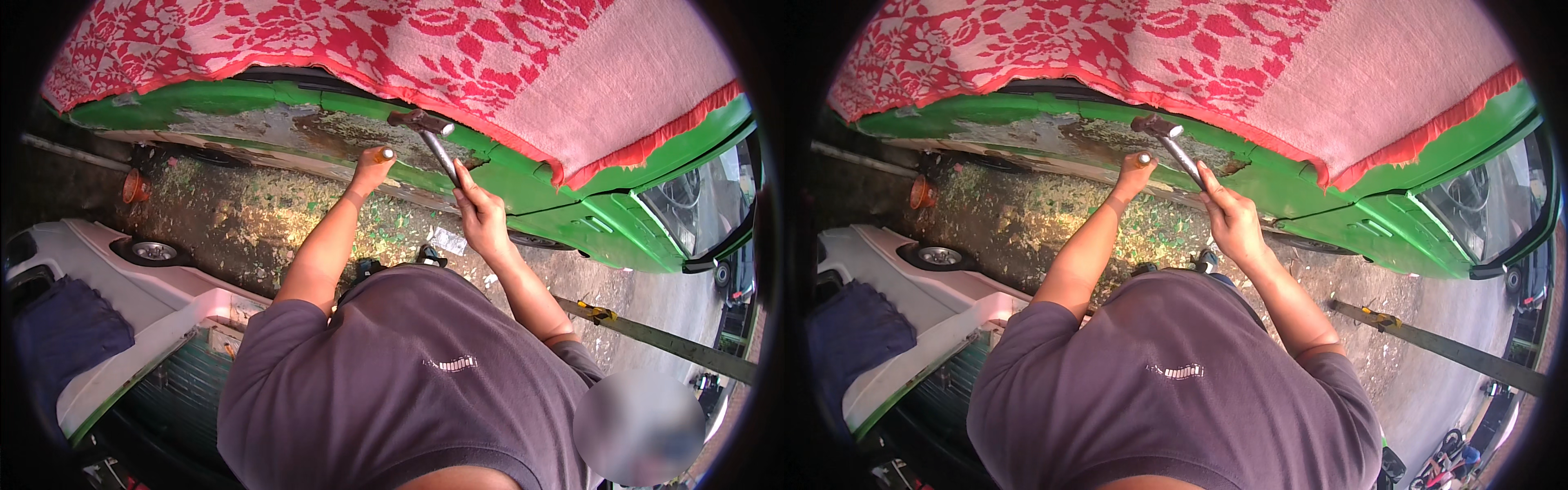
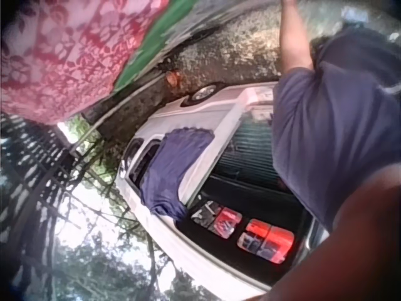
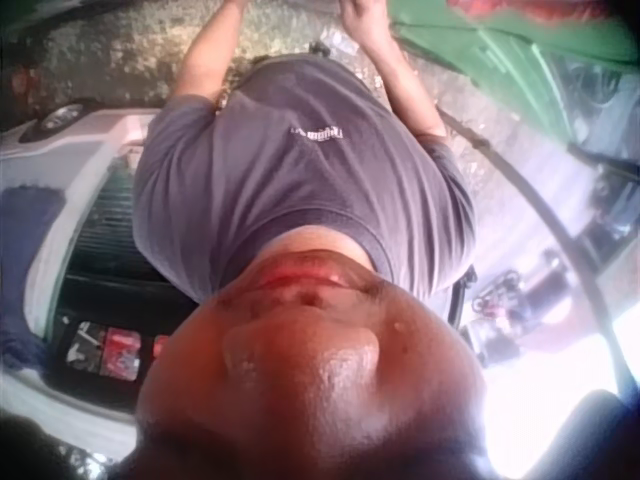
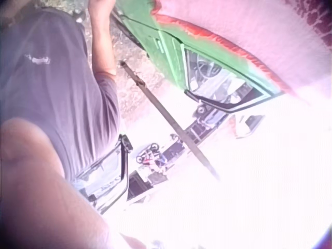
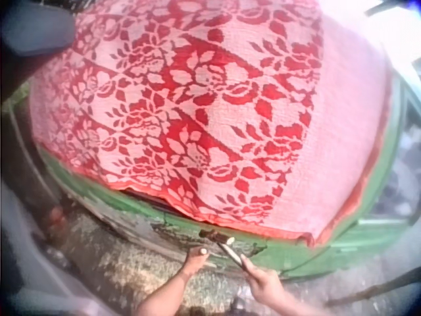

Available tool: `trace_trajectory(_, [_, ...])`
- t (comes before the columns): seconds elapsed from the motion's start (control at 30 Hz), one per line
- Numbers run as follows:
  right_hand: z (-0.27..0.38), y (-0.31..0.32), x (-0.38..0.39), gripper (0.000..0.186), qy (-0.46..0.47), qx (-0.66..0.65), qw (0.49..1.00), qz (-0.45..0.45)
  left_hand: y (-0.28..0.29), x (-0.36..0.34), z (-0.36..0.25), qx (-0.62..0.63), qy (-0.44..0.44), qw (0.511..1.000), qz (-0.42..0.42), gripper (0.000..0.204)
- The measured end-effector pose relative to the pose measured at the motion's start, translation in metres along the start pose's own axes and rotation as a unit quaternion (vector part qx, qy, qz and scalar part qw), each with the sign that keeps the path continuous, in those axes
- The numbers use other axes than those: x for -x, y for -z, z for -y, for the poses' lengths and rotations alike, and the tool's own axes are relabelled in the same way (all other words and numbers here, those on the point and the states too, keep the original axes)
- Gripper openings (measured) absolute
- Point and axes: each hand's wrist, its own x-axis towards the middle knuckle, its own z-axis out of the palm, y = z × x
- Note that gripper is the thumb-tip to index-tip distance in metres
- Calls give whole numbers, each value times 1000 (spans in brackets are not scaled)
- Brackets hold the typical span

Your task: The person uses a hammer and a small orange-handled tool to repeatedly strike a green car panel, likely to remove paint or rust. The work is performed over a red patterned cloth covering the panel, with the camera positioned overhead showing the hands and tools throughout.

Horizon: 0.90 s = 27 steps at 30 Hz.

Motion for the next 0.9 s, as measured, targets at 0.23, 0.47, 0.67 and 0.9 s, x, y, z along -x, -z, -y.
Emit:
trace_trajectory(0.23, [-18, -5, 20, 44, -43, 16, 997, 57, 25, 69, 79, -55, 199, 978, -42, 21])
trace_trajectory(0.47, [-12, 11, 11, 41, -131, -30, 991, 6, 40, 74, 43, 52, 126, 987, -90, 13])
trace_trajectory(0.67, [-1, 8, 4, 41, -165, -60, 984, 10, 46, 19, 18, 263, -51, 956, -120, 25])
trace_trajectory(0.9, [6, 7, 8, 43, -189, -79, 979, -3, 46, 3, 11, 268, -57, 960, -64, 17])
